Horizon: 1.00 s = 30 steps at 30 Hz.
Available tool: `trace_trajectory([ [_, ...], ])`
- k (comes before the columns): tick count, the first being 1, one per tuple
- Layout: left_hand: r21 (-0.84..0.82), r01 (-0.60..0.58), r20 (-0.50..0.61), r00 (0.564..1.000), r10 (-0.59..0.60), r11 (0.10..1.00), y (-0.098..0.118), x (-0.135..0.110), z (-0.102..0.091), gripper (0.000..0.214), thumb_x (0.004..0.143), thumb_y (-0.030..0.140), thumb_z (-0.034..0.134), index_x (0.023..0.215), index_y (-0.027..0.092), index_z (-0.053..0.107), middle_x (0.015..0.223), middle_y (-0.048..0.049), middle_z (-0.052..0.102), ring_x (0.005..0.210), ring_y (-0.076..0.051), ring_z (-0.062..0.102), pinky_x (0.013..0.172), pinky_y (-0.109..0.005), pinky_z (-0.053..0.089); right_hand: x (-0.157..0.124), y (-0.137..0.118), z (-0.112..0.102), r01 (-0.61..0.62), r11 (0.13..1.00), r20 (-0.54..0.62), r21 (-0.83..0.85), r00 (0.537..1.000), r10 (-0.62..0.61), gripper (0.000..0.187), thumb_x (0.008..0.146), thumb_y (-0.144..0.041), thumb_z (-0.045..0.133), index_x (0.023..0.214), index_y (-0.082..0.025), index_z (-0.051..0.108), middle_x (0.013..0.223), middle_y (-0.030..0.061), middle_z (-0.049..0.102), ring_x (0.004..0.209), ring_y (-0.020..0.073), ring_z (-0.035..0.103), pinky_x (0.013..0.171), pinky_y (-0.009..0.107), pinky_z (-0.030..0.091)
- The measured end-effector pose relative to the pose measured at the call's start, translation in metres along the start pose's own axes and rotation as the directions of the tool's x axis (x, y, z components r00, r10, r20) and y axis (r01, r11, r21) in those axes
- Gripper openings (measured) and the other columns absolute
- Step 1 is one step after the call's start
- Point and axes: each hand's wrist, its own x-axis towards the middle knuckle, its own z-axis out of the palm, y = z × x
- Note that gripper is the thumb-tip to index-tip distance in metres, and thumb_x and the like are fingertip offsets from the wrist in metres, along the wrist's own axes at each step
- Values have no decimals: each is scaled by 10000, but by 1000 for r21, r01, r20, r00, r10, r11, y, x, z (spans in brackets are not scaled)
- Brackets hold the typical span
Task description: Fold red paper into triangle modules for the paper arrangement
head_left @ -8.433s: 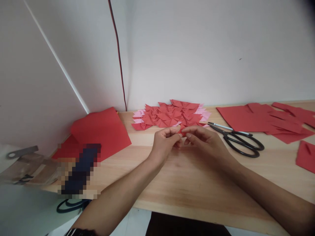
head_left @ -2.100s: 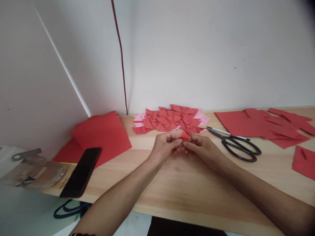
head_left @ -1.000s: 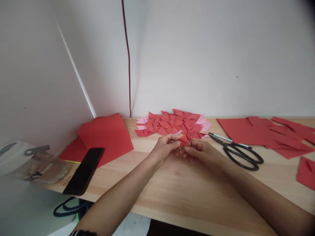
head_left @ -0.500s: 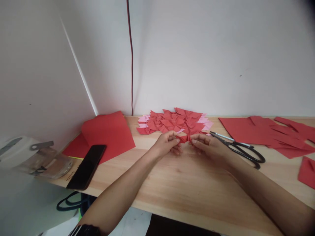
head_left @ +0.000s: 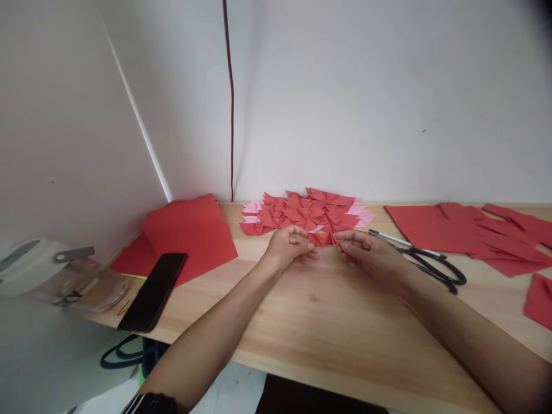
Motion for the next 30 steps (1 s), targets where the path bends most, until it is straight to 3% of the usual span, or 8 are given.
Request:
trace_trajectory([
  [16, 36, 20, -54, 998, -19, 999, 3, 3, -6, 261, 655, 195, 788, 822, 95, 614, 658, -71, 696, 560, -163, 678, 484, -200, 487, -1, -9, -3, -27, 1000, -73, 14, 997, 28, 436, 680, -448, 748, 1017, -206, 616, 686, -17, 577, 587, 117, 512, 547, 266, 416],
  [22, 63, -18, -131, 991, 26, 998, 4, 5, -5, 80, 707, 76, 657, 783, 90, 636, 613, -40, 660, 491, -108, 615, 490, -201, 488, 0, -9, -4, -29, 998, -82, 57, 996, 34, 385, 683, -423, 732, 983, -210, 618, 667, -17, 546, 580, 120, 501, 547, 274, 413],
  [30, 89, -81, -218, 971, 99, 993, 3, 9, -8, 136, 694, 79, 535, 770, 115, 643, 563, 6, 580, 442, -65, 509, 463, -185, 429, -3, -15, -3, -53, 996, -82, 66, 995, 58, 355, 676, -365, 717, 981, -205, 630, 662, -14, 550, 578, 121, 505, 532, 277, 408],
])
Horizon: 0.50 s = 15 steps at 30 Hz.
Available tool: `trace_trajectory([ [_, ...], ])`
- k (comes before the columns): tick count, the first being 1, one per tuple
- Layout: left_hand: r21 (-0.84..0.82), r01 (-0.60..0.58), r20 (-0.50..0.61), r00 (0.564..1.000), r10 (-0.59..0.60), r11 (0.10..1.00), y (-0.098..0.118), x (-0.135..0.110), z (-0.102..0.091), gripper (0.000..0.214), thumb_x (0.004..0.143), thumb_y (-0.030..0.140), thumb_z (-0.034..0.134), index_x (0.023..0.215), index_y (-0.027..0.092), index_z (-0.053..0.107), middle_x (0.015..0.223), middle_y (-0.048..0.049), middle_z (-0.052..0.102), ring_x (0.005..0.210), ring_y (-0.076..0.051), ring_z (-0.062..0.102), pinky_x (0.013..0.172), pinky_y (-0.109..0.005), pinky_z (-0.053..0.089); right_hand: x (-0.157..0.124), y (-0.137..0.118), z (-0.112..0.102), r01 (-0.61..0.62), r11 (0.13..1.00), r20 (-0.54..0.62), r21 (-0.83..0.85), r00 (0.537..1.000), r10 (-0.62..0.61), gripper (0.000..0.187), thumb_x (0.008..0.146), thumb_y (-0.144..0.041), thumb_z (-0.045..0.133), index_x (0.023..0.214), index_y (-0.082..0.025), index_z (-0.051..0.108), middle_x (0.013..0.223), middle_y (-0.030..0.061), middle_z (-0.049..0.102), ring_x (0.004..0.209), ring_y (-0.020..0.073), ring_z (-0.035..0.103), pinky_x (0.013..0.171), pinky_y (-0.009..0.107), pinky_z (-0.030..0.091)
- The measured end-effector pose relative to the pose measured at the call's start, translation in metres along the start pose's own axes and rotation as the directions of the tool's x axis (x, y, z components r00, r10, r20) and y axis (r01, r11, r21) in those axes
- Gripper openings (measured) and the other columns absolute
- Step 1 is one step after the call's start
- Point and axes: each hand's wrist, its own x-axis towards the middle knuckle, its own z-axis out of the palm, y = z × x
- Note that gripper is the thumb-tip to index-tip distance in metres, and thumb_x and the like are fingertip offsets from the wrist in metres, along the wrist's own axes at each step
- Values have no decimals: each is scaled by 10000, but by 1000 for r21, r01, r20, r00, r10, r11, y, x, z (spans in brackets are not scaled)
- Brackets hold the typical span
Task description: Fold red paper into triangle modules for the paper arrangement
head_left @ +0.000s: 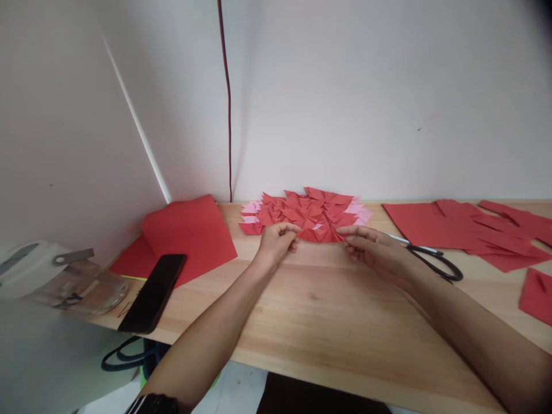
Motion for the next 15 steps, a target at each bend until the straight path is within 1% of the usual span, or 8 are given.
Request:
trace_trajectory([
  [4, 18, -28, -10, 1000, 28, 999, -4, 3, -2, 158, 689, 98, 504, 769, 123, 638, 541, 18, 543, 436, -69, 479, 446, -190, 389, -3, -4, 0, -30, 999, -21, 30, 999, 30, 336, 664, -321, 736, 963, -194, 650, 684, -11, 565, 595, 109, 507, 547, 262, 412],
  [8, 70, -55, -17, 998, 57, 996, -9, 8, -3, 193, 669, 94, 488, 765, 127, 652, 507, 34, 515, 425, -72, 459, 447, -193, 364, -3, -6, -1, -18, 1000, -20, 11, 1000, 18, 315, 671, -329, 727, 949, -201, 654, 702, -3, 573, 588, 114, 507, 540, 270, 416],
  [12, 149, -80, -28, 996, 85, 986, -11, 10, -7, 214, 659, 97, 517, 762, 138, 700, 469, 41, 513, 425, -78, 442, 459, -193, 333, 0, -3, -4, -6, 1000, -24, -18, 1000, 6, 297, 670, -337, 721, 930, -210, 654, 674, -11, 562, 570, 115, 494, 525, 270, 403],
  [15, 189, -76, -26, 996, 82, 979, -9, 10, -10, 238, 648, 86, 543, 773, 157, 733, 487, 34, 544, 467, -88, 468, 494, -190, 343, 2, -1, -6, -2, 998, -38, -56, 999, 0, 288, 671, -350, 713, 917, -211, 652, 680, -11, 556, 558, 113, 475, 511, 268, 380],
])
